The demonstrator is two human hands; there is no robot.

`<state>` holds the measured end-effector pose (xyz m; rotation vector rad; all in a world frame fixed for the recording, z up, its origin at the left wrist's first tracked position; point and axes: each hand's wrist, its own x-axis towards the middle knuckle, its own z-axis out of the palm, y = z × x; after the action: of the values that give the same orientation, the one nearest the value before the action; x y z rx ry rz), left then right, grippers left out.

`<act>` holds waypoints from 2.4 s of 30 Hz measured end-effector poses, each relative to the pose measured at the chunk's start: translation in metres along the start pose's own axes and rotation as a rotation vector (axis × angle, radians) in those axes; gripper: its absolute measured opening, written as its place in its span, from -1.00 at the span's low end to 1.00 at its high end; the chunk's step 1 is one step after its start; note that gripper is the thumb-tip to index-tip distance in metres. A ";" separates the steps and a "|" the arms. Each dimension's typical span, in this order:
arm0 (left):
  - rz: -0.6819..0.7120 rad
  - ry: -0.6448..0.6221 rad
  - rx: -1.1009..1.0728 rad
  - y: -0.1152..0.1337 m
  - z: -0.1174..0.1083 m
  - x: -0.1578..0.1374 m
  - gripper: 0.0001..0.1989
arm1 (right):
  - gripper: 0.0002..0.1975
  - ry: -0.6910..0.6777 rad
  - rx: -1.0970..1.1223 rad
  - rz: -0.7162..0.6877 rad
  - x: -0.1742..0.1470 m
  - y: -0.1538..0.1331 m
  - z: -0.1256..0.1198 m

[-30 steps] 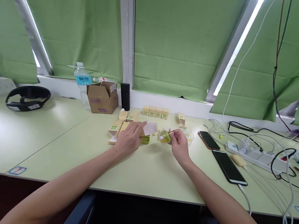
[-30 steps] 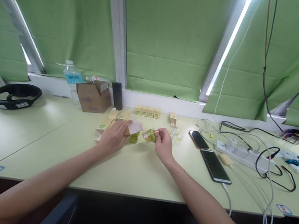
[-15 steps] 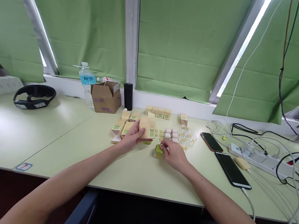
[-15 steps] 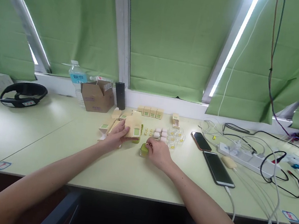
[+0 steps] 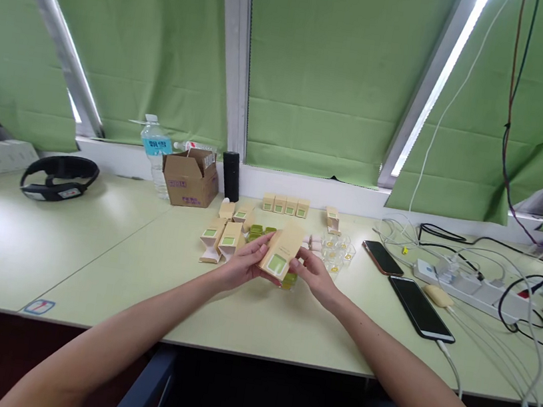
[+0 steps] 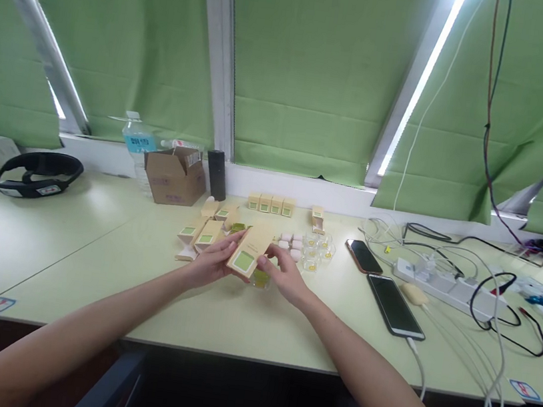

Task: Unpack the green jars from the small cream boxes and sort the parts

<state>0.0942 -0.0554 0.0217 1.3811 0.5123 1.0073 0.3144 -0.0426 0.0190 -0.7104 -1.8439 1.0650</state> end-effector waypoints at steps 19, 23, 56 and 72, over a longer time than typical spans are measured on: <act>0.249 0.120 0.358 -0.012 0.010 -0.001 -0.36 | -0.43 0.206 0.215 0.071 0.004 0.008 0.004; 0.238 0.118 0.356 -0.009 0.010 -0.002 -0.36 | -0.44 0.191 0.231 0.065 0.004 0.011 0.006; 0.379 0.182 0.825 -0.008 0.008 -0.005 -0.52 | -0.37 0.293 0.299 0.150 0.006 -0.001 0.006; 0.203 0.170 0.580 -0.010 0.014 -0.004 -0.31 | -0.39 0.311 0.278 0.139 0.007 0.006 0.008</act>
<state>0.1061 -0.0649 0.0138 1.8977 0.8500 1.2015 0.3043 -0.0377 0.0146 -0.7950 -1.3678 1.1968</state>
